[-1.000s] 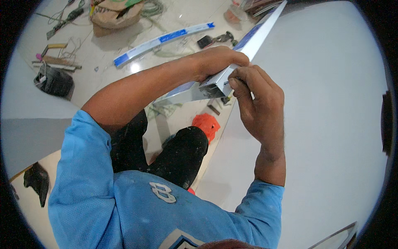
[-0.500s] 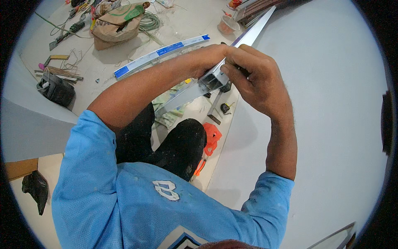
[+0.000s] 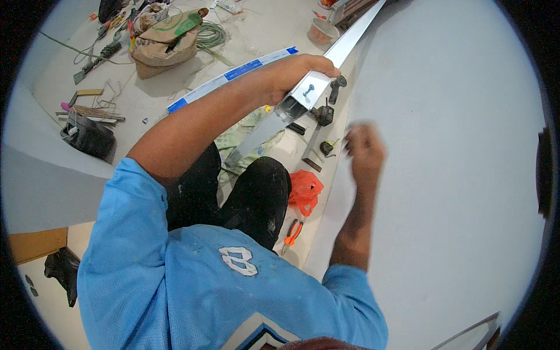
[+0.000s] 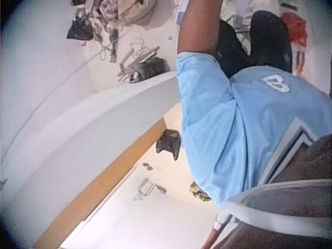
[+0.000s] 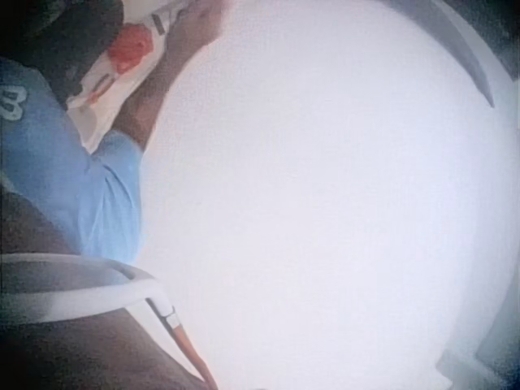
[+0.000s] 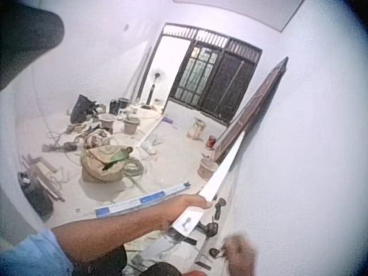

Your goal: The person assembles a long white light fixture by inserting screws into pre-drilled holes and tightening them with a cordless drill. They handle the fixture, screws, and drill, then place the assembled unit against a wall.

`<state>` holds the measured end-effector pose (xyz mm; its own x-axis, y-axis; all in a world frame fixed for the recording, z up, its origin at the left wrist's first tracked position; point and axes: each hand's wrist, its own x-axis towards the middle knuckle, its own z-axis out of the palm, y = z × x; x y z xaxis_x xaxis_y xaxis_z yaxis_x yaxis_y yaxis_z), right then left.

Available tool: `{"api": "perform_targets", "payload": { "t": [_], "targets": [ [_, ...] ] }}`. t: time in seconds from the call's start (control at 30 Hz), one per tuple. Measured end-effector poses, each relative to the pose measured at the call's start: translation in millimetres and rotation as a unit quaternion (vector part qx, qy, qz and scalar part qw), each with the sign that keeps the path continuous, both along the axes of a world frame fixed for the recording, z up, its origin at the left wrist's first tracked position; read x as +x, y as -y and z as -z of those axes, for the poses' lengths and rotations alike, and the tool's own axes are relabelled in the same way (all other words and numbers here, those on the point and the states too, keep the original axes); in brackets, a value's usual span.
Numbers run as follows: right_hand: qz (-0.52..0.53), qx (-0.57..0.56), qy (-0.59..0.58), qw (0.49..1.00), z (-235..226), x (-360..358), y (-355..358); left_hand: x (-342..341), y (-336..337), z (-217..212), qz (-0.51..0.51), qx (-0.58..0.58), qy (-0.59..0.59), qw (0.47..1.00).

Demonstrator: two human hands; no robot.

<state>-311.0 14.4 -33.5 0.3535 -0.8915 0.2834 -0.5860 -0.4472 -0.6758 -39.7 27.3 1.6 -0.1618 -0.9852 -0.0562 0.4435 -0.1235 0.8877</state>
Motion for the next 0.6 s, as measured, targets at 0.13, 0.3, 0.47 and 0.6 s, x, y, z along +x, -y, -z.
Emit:
{"api": "perform_targets", "payload": {
  "t": [0.13, 0.3, 0.47, 0.6],
  "targets": [
    [-0.169, 0.211, -0.502, 0.822, 349, -131, -54, -17, 1, -4, -0.011, -0.013, 0.034, 0.999],
    [-0.086, 0.366, -0.064, 0.924, 533, -159, -210, 7, 8, 4, -0.003, -0.002, 0.027, 1.000],
    [0.105, 0.565, 0.506, 0.644, 565, -144, -241, 1, 15, 4, 0.014, -0.008, 0.036, 0.999],
    [-0.058, 0.260, -0.050, 0.963, 449, -131, -207, -6, 5, -15, 0.030, 0.060, 0.087, 0.994]
  ]
}}
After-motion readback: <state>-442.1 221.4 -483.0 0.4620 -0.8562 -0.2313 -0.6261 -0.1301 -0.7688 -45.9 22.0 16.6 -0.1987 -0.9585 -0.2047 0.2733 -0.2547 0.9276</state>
